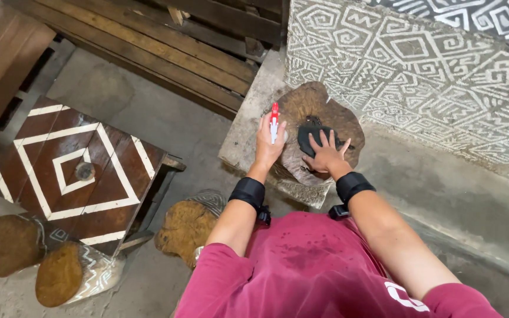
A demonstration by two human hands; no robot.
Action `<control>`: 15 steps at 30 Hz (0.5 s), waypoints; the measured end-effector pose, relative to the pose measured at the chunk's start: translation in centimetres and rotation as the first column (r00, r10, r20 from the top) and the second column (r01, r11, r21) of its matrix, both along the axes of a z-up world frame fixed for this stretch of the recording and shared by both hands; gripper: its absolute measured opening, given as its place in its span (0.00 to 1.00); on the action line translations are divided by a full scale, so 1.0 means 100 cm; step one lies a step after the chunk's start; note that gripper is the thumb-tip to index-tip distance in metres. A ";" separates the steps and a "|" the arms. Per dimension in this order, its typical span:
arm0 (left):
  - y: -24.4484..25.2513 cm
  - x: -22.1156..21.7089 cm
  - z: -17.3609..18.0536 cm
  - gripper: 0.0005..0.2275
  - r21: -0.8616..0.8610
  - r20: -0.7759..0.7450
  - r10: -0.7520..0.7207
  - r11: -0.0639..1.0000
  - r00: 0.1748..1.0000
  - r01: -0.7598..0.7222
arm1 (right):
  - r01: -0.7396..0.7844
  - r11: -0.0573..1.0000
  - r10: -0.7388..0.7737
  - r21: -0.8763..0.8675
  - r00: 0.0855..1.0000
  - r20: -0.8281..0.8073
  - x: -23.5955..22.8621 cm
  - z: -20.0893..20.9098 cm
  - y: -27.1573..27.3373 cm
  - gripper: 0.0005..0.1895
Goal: The person sprays a liquid onto a wooden table with white geometric patterns and wipes it with a black cloth. They then move to a round wooden stool and repeat the spray-and-wipe process.
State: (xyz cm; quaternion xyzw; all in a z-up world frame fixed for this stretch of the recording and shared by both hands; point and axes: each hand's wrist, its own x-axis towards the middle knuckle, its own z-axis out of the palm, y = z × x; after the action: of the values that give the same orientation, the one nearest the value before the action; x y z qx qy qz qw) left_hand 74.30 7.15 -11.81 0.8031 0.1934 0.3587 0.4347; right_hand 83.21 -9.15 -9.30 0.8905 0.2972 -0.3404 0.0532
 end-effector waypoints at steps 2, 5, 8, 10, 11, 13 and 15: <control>0.009 0.003 0.006 0.14 -0.154 -0.041 0.001 0.988 0.999 -0.007 | -0.076 0.997 0.076 0.004 0.997 0.023 0.015 -0.031 0.002 0.42; 0.007 0.005 0.009 0.13 -0.310 -0.057 -0.029 0.951 0.998 0.010 | -0.168 0.984 0.164 0.051 0.984 0.075 0.040 -0.086 -0.003 0.38; 0.006 0.009 0.019 0.12 -0.313 -0.082 -0.014 0.950 0.997 -0.012 | -0.187 0.965 0.170 0.182 0.980 0.105 0.073 -0.130 0.002 0.36; 0.001 0.009 0.023 0.11 -0.325 -0.136 0.013 0.944 0.991 -0.057 | -0.175 0.951 0.157 0.254 0.983 0.093 0.085 -0.144 0.004 0.35; 0.001 0.011 0.025 0.11 -0.301 -0.153 0.028 0.951 0.988 -0.074 | -0.163 0.949 0.137 0.271 0.984 0.111 0.090 -0.144 0.008 0.36; 0.003 0.016 0.028 0.11 -0.273 -0.174 0.052 0.957 0.983 -0.099 | -0.157 0.944 0.125 0.291 0.984 0.127 0.097 -0.140 0.015 0.36; 0.001 0.020 0.030 0.11 -0.295 -0.173 0.054 0.950 0.983 -0.104 | -0.117 0.945 0.080 0.306 0.988 0.130 0.100 -0.137 0.017 0.36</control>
State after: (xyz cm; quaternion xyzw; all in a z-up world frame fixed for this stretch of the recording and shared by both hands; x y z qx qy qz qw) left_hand 76.33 7.29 -8.79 0.7451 0.3132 0.2754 0.5205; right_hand 93.22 -7.46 -22.95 0.8900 0.3879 -0.2335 -0.0545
